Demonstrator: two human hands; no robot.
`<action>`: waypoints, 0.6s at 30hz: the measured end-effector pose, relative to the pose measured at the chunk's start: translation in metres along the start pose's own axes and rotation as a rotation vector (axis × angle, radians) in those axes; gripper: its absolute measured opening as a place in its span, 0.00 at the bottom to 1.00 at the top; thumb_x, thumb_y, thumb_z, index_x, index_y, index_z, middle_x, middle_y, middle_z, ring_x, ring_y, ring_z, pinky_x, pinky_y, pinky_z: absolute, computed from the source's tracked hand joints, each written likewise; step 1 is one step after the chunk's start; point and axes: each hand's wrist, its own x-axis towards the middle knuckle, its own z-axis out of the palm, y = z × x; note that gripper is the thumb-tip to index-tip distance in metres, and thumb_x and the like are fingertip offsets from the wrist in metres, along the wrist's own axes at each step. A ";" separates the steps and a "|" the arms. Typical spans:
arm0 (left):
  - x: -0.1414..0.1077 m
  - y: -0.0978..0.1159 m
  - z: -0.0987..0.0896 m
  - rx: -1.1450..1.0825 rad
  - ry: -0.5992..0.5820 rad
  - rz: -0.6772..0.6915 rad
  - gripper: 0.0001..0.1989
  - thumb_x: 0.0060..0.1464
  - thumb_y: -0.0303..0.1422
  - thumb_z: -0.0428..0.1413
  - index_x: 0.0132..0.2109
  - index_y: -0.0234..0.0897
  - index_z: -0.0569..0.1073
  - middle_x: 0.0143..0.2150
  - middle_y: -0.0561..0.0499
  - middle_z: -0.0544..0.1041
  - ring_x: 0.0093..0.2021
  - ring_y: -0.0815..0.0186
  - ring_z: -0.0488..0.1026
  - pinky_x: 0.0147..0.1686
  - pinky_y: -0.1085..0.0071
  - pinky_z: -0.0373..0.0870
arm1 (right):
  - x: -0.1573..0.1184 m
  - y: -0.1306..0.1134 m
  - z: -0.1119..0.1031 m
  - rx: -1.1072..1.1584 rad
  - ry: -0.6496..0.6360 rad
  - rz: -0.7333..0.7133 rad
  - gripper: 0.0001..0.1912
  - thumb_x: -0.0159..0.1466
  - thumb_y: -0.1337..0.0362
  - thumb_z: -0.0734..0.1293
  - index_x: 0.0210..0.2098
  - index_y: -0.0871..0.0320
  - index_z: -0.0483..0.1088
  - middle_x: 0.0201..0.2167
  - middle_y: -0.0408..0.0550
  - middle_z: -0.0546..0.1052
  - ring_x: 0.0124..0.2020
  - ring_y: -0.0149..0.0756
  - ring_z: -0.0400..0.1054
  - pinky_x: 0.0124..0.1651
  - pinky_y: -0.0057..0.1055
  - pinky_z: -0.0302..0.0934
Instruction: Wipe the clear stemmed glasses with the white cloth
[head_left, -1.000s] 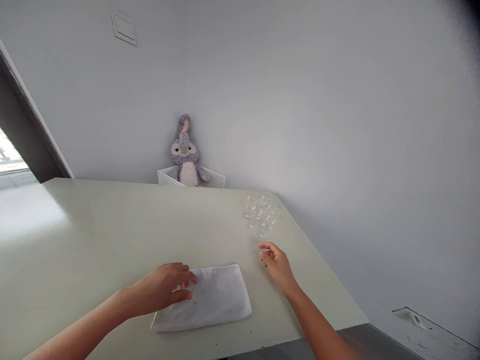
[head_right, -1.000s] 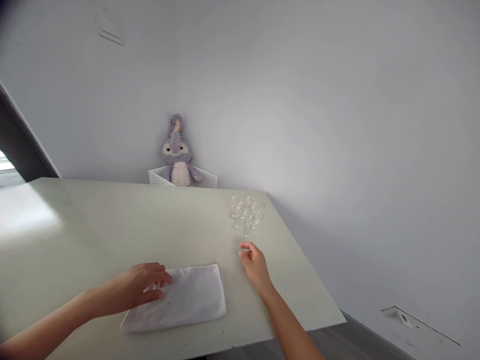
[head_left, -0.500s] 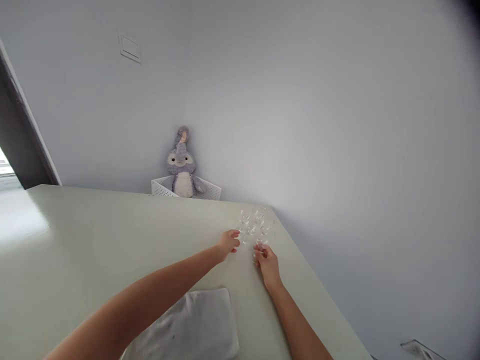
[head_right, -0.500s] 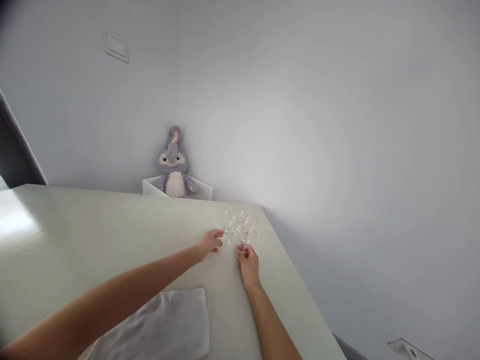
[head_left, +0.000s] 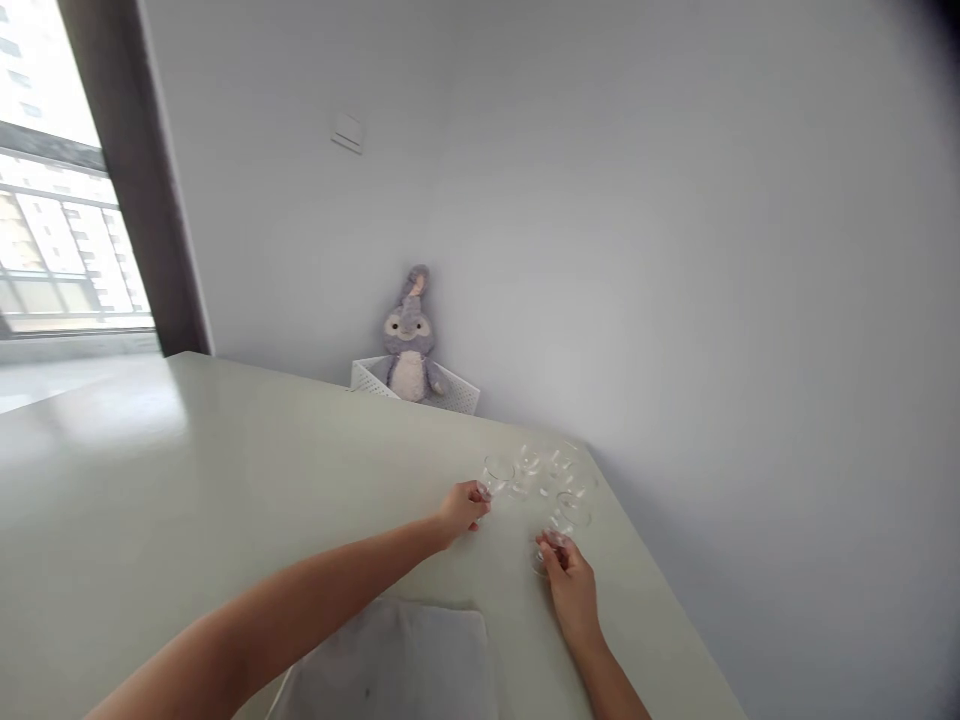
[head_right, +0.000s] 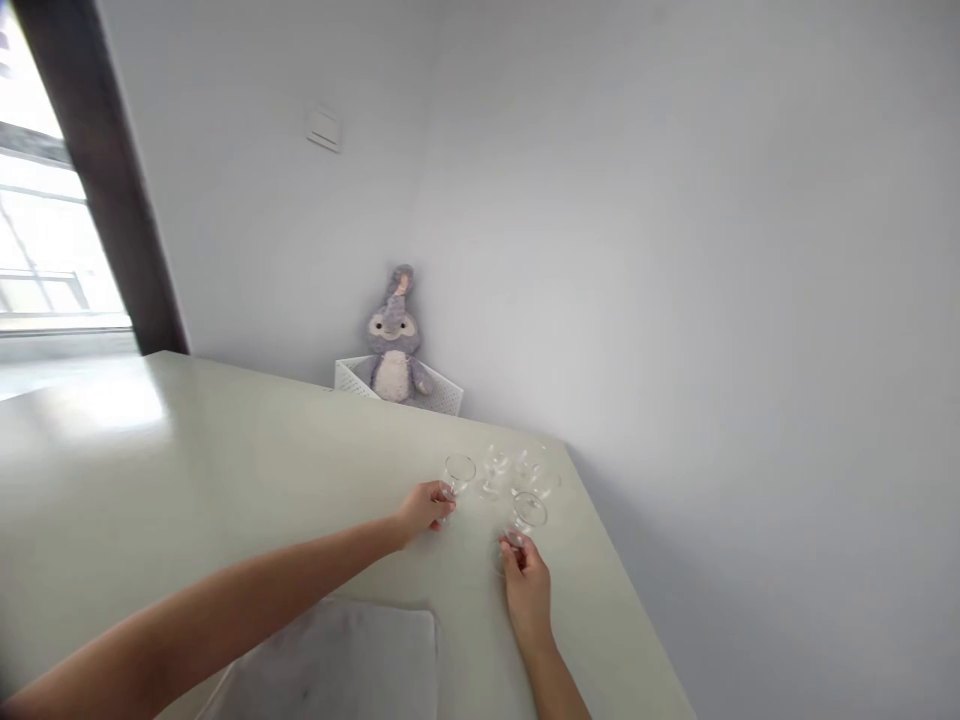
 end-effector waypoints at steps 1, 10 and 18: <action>-0.006 -0.001 -0.018 0.006 0.042 0.002 0.08 0.40 0.31 0.56 0.32 0.36 0.71 0.26 0.54 0.65 0.24 0.74 0.62 0.21 0.78 0.62 | 0.000 0.001 0.001 -0.006 -0.003 0.007 0.21 0.51 0.52 0.65 0.40 0.60 0.70 0.36 0.50 0.77 0.37 0.40 0.70 0.41 0.32 0.61; -0.041 -0.018 -0.215 0.075 0.543 0.038 0.11 0.42 0.33 0.53 0.36 0.38 0.71 0.25 0.54 0.66 0.23 0.73 0.61 0.21 0.78 0.61 | 0.006 -0.031 0.090 0.046 -0.272 -0.062 0.20 0.51 0.54 0.64 0.39 0.61 0.70 0.33 0.52 0.77 0.33 0.40 0.70 0.35 0.33 0.63; -0.055 -0.037 -0.306 0.102 0.849 0.038 0.12 0.43 0.37 0.51 0.36 0.38 0.71 0.26 0.53 0.69 0.23 0.70 0.65 0.24 0.75 0.63 | -0.007 -0.086 0.253 0.175 -0.516 -0.091 0.12 0.49 0.59 0.64 0.31 0.60 0.69 0.28 0.47 0.74 0.23 0.32 0.65 0.25 0.28 0.60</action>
